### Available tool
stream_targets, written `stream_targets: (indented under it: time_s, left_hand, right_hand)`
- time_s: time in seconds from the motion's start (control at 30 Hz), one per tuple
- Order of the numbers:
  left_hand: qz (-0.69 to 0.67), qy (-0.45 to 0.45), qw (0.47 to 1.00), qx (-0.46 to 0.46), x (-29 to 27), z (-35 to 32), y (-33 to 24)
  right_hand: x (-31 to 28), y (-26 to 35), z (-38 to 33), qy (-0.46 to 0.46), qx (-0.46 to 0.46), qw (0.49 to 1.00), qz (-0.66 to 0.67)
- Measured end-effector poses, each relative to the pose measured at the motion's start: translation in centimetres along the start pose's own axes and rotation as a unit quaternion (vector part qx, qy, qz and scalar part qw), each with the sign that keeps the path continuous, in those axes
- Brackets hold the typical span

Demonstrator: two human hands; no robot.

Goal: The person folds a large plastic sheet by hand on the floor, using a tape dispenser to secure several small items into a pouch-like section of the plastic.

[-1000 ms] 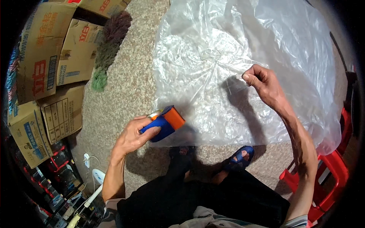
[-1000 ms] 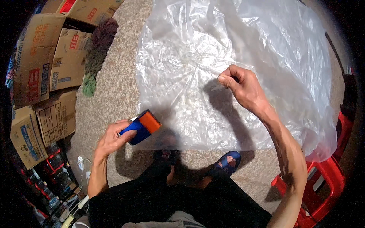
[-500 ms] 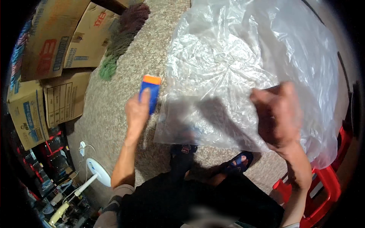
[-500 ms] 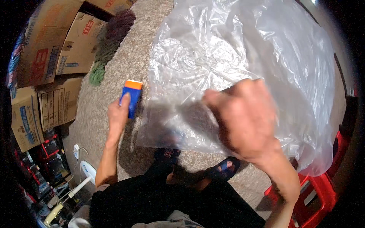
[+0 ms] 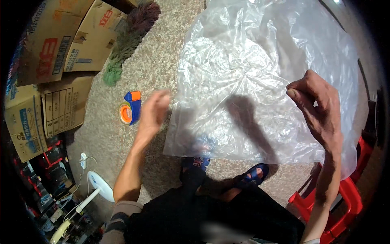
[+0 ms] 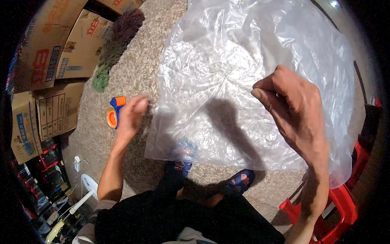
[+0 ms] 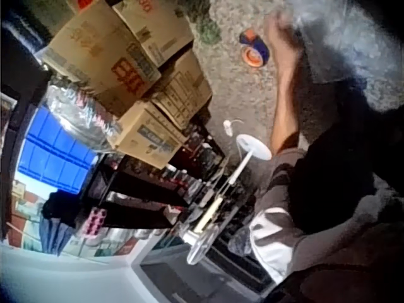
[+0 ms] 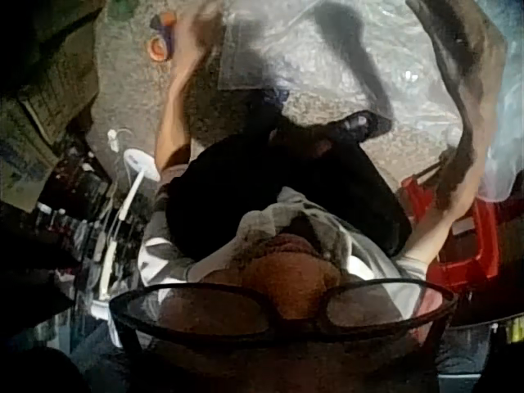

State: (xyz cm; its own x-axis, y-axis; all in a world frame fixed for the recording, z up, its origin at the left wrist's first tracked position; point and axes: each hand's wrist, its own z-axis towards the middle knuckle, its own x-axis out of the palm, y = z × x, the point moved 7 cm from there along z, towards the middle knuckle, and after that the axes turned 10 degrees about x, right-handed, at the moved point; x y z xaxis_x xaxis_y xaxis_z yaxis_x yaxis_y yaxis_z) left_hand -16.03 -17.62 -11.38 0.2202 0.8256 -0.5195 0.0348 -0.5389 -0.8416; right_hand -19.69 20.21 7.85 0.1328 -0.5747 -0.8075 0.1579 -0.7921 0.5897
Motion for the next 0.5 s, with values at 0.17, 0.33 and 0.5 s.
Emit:
stream_targets:
  time_s: [0.17, 0.33, 0.5]
  left_hand:
    - [0.044, 0.054, 0.984, 0.163, 7.2, 5.9, -4.1]
    - [0.348, 0.086, 0.889, 0.285, 10.8, 7.7, -2.6]
    - [0.363, 0.118, 0.890, 0.247, 11.1, 7.3, -0.9]
  right_hand:
    - [-0.5, 1.1, 1.3, 0.001, 0.003, 1.000, 0.018]
    - [-0.1, 0.2, 0.6, 0.023, 0.033, 0.999, 0.037]
    - [1.7, -2.5, 0.4, 0.060, 0.105, 0.991, 0.055]
